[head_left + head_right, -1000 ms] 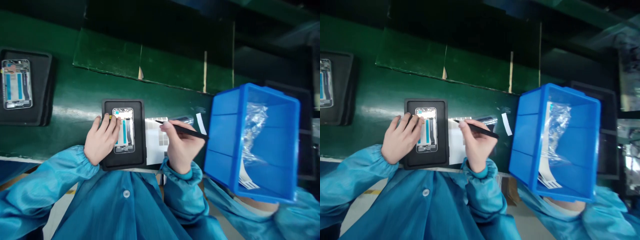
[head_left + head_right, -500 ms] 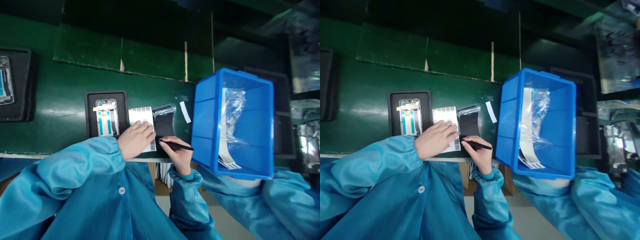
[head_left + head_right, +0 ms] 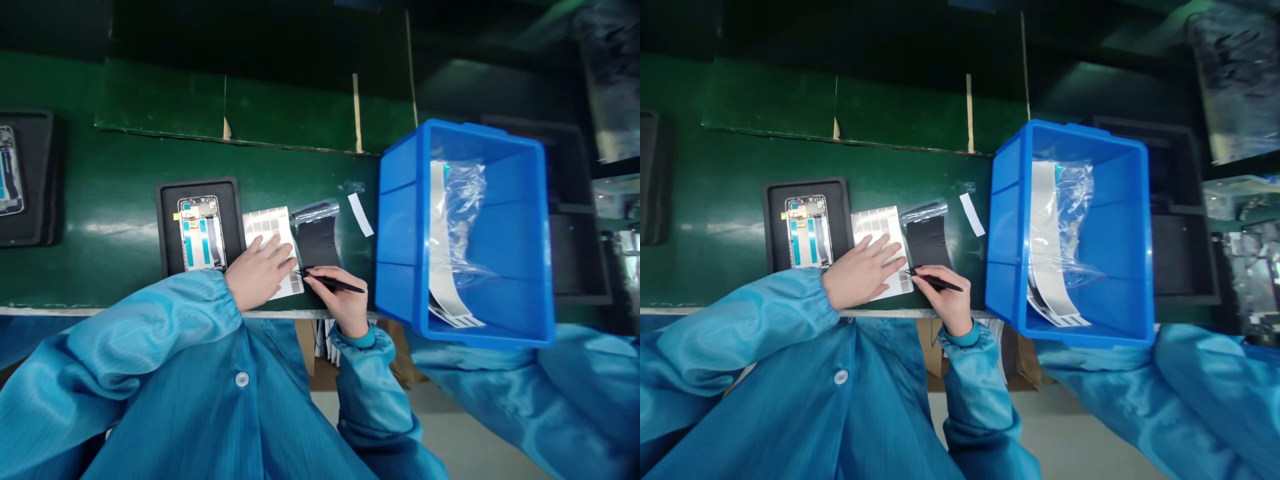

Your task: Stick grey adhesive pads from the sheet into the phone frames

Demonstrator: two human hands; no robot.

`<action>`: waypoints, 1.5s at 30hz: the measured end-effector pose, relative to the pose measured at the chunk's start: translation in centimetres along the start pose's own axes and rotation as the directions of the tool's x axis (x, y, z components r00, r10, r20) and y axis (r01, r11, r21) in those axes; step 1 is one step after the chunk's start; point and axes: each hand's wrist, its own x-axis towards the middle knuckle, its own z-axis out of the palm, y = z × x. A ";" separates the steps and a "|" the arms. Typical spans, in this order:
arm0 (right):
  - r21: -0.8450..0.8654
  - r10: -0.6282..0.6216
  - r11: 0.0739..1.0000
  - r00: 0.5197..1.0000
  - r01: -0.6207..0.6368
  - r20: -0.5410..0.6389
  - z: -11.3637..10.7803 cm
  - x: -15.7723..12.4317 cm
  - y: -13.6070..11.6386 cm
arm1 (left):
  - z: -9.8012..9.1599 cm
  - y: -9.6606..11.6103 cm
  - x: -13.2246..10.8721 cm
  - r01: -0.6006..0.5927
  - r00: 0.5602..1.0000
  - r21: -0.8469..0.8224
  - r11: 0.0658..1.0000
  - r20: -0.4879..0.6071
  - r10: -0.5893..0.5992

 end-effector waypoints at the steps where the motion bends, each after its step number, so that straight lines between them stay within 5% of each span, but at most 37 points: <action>1: 0.007 -0.004 1.000 1.000 0.004 0.004 0.0 0.0 0.0 | 0.0 0.0 0.0 0.002 1.000 0.002 1.000 -0.002 -0.002; 27: 0.049 0.073 0.996 0.994 -0.069 -0.080 -0.9 -0.4 0.2 | 0.0 0.0 0.0 0.002 1.000 -0.010 1.000 -0.019 -0.002; 45: -0.021 0.056 0.998 0.998 -0.056 0.010 -0.2 0.2 0.3 | 0.4 -0.1 0.0 0.016 0.999 -0.030 0.999 -0.044 -0.017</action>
